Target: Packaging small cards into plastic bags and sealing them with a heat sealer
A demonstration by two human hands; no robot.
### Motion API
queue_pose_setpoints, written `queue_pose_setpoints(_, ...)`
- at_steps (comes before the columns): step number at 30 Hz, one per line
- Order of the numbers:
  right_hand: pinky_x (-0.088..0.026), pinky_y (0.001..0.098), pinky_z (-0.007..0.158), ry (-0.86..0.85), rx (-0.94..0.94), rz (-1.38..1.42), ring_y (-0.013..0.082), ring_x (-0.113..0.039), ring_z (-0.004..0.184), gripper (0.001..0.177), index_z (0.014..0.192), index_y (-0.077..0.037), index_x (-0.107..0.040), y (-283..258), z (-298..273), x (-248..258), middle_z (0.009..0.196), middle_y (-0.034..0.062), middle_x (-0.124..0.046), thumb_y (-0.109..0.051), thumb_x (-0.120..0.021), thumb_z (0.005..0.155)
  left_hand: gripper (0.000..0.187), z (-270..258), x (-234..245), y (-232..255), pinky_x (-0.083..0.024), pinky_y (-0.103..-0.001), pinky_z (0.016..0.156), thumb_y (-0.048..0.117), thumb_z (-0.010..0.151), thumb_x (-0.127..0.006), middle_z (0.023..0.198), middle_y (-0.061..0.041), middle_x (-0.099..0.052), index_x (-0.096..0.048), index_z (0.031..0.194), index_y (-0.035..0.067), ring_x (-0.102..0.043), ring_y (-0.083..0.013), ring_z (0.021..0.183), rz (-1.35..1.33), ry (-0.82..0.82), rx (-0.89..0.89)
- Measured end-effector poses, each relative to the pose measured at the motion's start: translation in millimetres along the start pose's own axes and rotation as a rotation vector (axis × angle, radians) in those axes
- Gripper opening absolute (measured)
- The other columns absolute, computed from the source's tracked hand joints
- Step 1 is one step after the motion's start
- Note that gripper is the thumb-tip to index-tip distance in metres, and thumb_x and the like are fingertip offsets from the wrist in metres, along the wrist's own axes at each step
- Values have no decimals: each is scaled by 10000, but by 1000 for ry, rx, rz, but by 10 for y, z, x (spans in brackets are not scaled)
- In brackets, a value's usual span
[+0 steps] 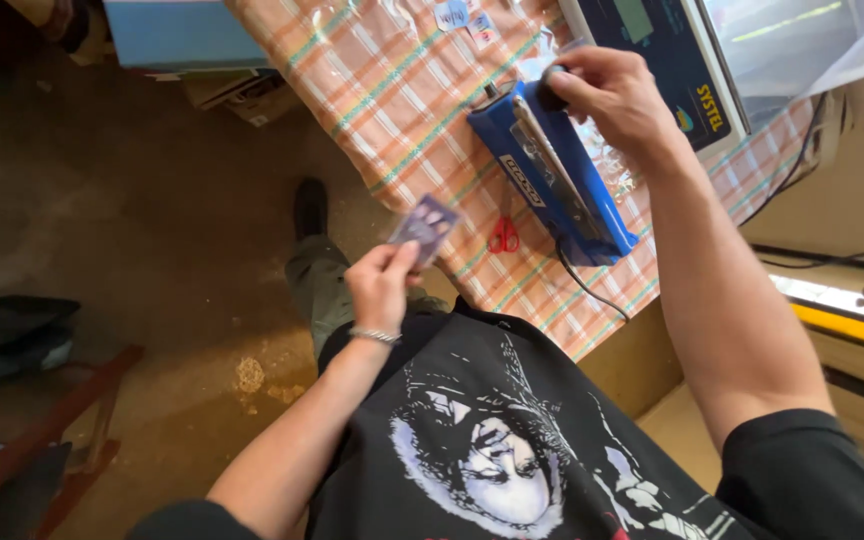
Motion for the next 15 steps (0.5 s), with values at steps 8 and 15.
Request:
queue_pose_setpoints(8, -505, 276, 660, 80, -248, 36, 119, -565, 751, 266, 1042, -149, -673, 808, -129, 73, 836, 24, -605, -384, -560, 1095, 200, -12, 563, 172, -604, -248, 550, 201, 887, -789, 716, -154, -736, -758, 822, 15, -709, -159, 611, -9, 128, -45)
queue_pose_setpoints(15, -506, 216, 486, 51, -220, 84, 71, -609, 578, 158, 849, -140, -725, 623, -194, -103, 644, 0, -616, -254, -780, 944, 183, 76, 320, 370, -646, -274, 577, 184, 884, -834, 734, -192, -745, -762, 831, 24, -741, -186, 635, -40, 47, -71)
Point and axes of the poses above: each hand's wrist, its own z-axis towards the middle knuckle, its own x-axis out of the back of the hand, y = z × x, the point moved 6 cm from there along z, towards the middle knuckle
